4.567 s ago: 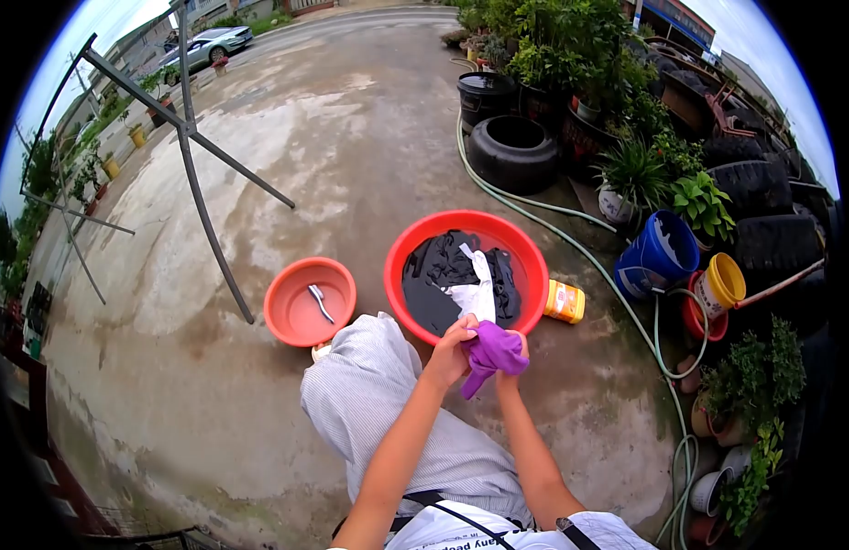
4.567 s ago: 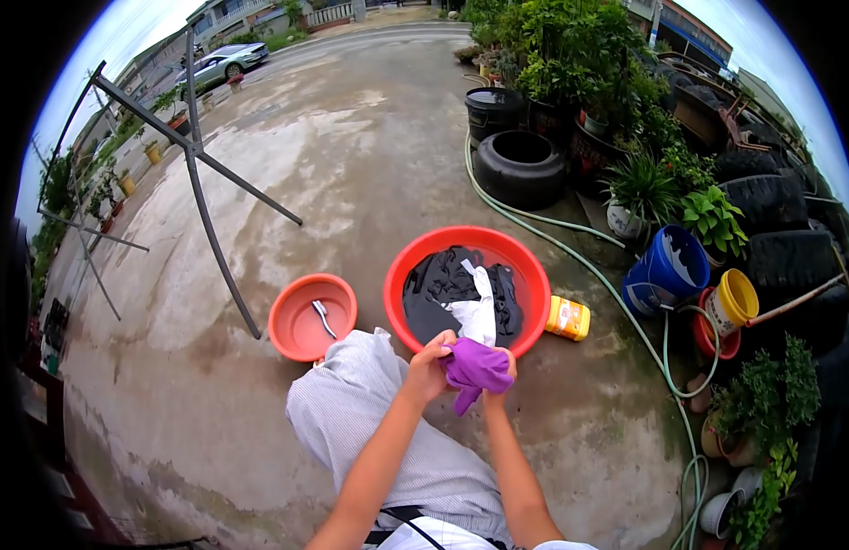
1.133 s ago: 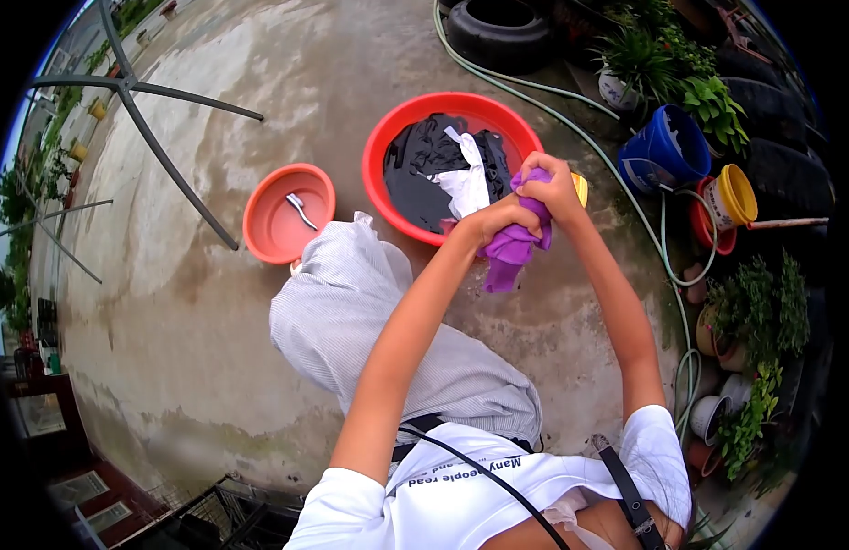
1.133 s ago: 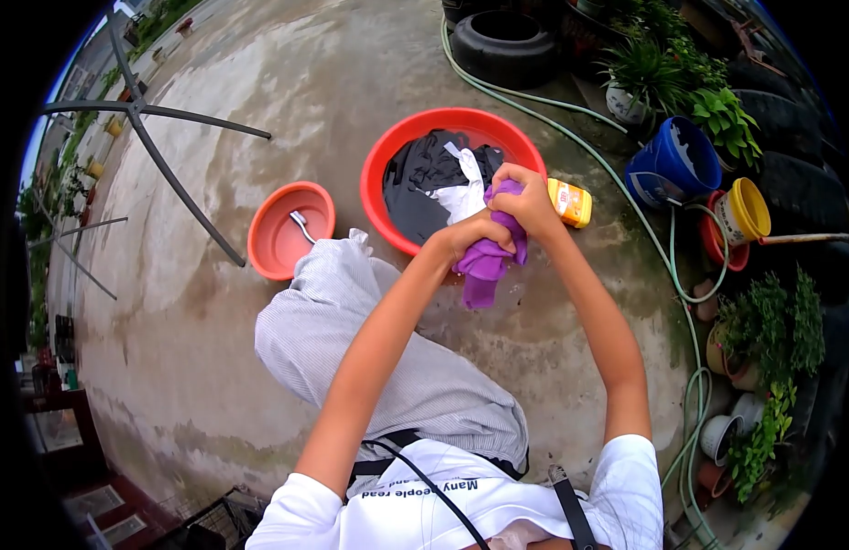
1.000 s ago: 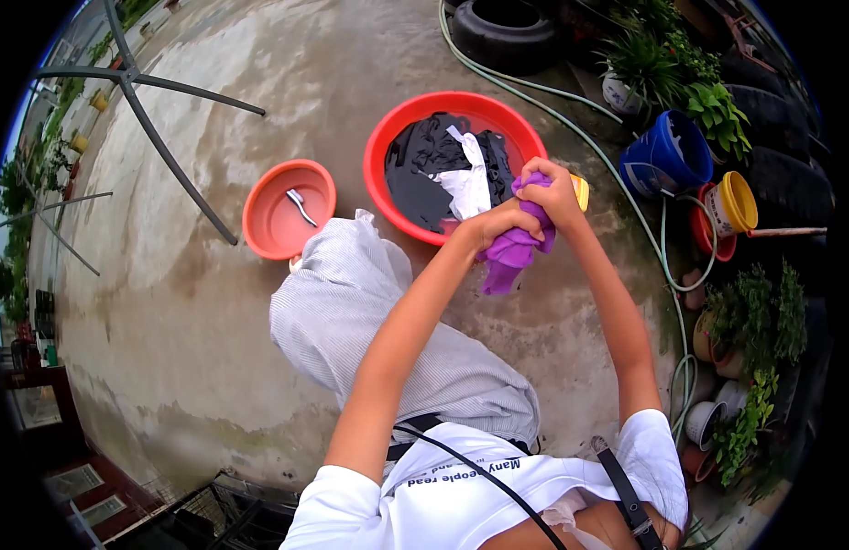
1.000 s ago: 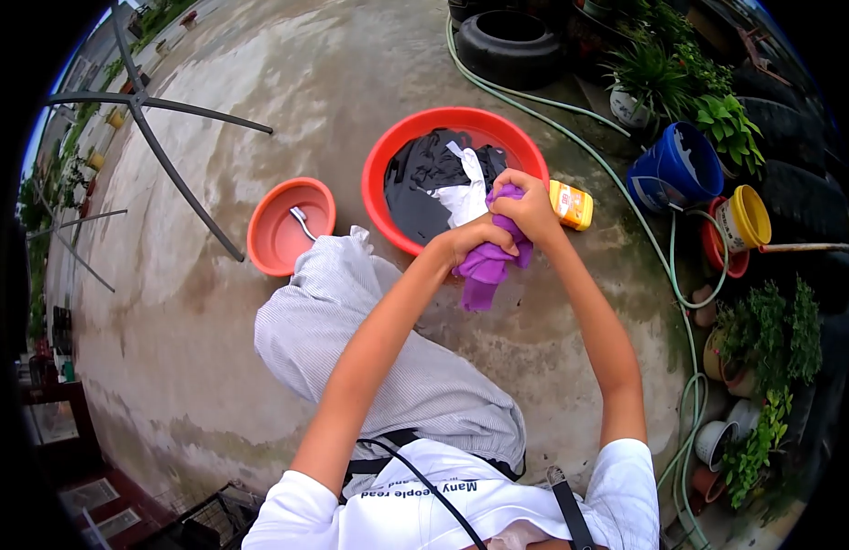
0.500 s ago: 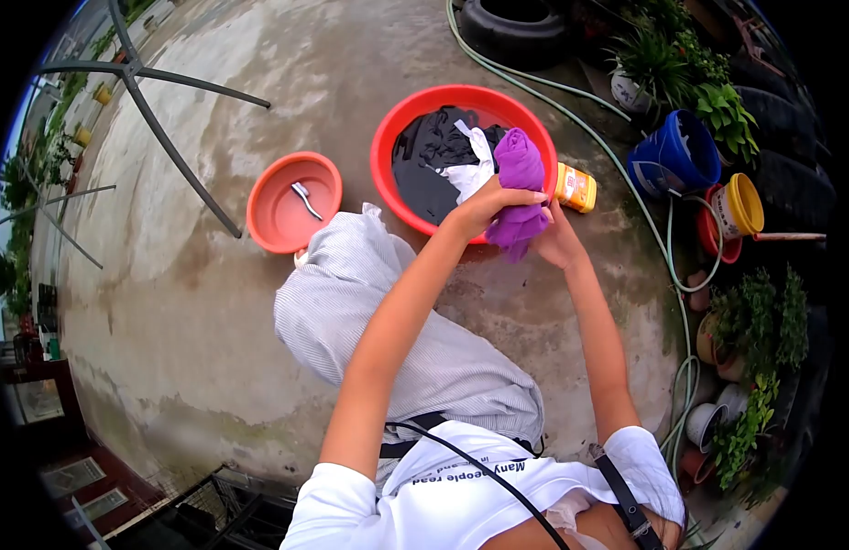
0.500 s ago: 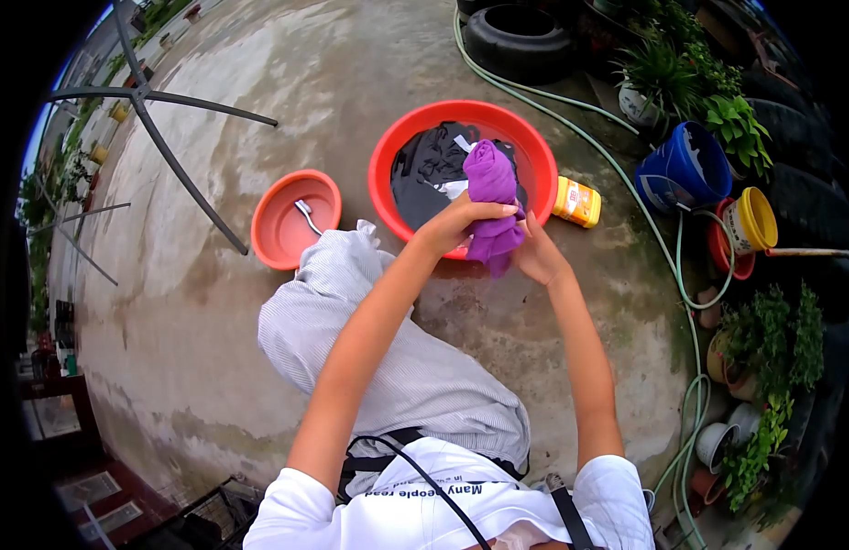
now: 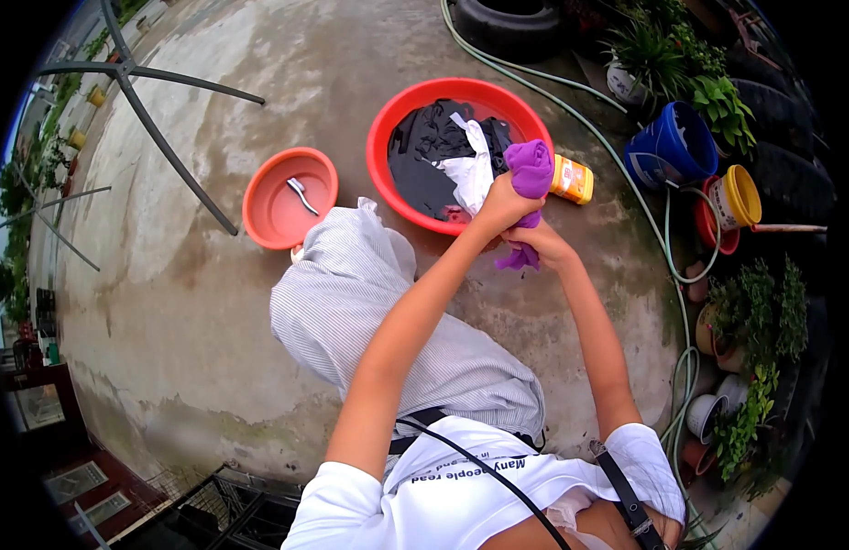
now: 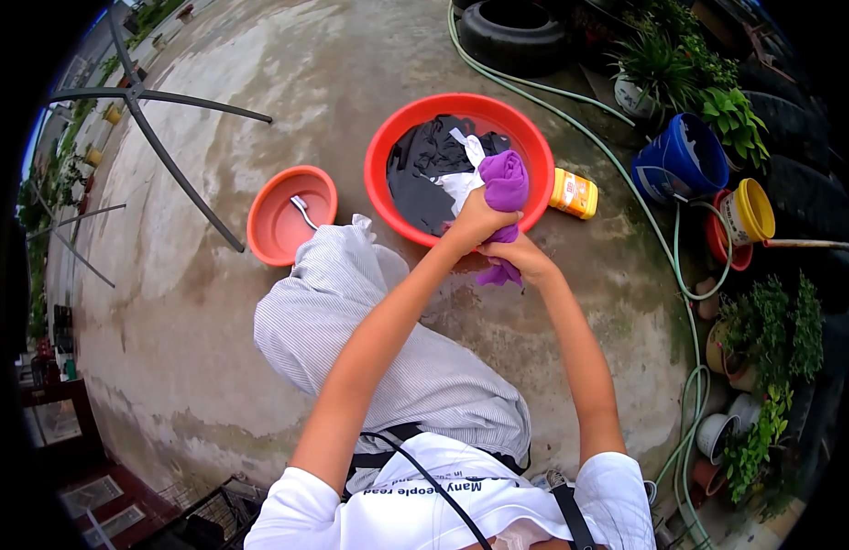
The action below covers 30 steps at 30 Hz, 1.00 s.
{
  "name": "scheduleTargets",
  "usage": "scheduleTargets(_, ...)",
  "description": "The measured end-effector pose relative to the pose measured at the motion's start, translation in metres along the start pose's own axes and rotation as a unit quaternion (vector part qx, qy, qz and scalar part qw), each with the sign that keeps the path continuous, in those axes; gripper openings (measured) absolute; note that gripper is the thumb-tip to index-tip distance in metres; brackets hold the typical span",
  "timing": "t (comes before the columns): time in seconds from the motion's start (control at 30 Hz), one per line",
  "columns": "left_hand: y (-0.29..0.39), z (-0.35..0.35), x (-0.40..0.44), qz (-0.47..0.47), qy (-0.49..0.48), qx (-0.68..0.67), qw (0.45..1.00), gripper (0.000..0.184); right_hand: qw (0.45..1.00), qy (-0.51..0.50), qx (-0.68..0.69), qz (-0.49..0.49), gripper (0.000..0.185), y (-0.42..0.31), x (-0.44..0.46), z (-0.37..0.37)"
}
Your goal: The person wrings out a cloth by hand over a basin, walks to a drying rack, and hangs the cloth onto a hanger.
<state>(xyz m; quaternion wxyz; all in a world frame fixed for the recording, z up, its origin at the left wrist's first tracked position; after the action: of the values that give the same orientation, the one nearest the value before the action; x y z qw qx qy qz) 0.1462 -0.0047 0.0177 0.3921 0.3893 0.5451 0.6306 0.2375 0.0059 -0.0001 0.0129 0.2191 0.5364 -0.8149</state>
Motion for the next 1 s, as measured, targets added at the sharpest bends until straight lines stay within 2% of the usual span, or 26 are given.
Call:
scheduleTargets(0.17, -0.004, -0.001, 0.0, -0.007, 0.032, 0.031, 0.999, 0.028, 0.995, 0.072, -0.068, 0.015, 0.019, -0.001, 0.0, 0.007)
scheduleTargets(0.27, -0.005, -0.004, 0.002, -0.017, 0.047, 0.082, 0.995, 0.027, 0.989, 0.098, -0.107, -0.021, 0.019, -0.016, 0.0, 0.021)
scheduleTargets(0.37, -0.004, -0.006, 0.001, -0.018, 0.067, 0.127, 0.989, 0.028, 0.989, 0.106, -0.106, -0.014, 0.023, -0.028, -0.002, 0.034)
scheduleTargets(0.47, -0.012, -0.009, 0.001, -0.047, 0.071, 0.162, 0.983, 0.031, 0.989, 0.108, -0.072, -0.066, 0.028, 0.0, 0.014, 0.021)
scheduleTargets(0.57, -0.03, -0.01, 0.002, -0.065, 0.075, 0.193, 0.976, 0.032, 0.983, 0.124, -0.132, -0.017, 0.032, 0.014, 0.019, 0.01)
scheduleTargets(0.67, -0.033, -0.014, -0.001, -0.075, 0.091, 0.215, 0.969, 0.031, 0.96, 0.147, -0.23, -0.07, 0.031, 0.024, 0.025, 0.0)
scheduleTargets(0.7, -0.035, -0.014, -0.002, -0.08, 0.099, 0.22, 0.967, 0.031, 0.959, 0.144, -0.235, -0.058, 0.031, 0.028, 0.026, -0.001)
scheduleTargets(0.77, -0.049, -0.016, -0.001, -0.055, 0.09, 0.159, 0.982, 0.03, 0.958, 0.139, -0.247, -0.038, 0.032, 0.03, 0.028, -0.004)
scheduleTargets(0.9, -0.052, -0.019, -0.004, -0.033, 0.089, 0.048, 0.994, 0.029, 0.976, 0.072, -0.198, -0.058, 0.035, 0.036, 0.029, -0.01)
scheduleTargets(0.97, -0.046, -0.019, -0.001, -0.017, 0.091, 0.047, 0.995, 0.03, 0.984, 0.052, -0.165, -0.044, 0.038, 0.036, 0.022, -0.014)
scheduleTargets(1.0, -0.039, -0.018, -0.001, -0.01, 0.091, 0.047, 0.995, 0.031, 0.992, 0.065, -0.092, -0.06, 0.04, 0.038, 0.018, -0.021)
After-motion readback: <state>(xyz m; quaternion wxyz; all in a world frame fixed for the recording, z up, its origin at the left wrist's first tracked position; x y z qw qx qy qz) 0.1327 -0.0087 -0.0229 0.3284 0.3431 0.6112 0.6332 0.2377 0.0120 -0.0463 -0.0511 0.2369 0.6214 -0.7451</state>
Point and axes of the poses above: each hand's wrist, its own x-axis towards the middle knuckle, its own z-axis out of the palm, y = z × x, the point moved 5 cm from there along x, towards the middle knuckle, and after that the axes turned 5 degrees about -y, right-handed, at the moved point
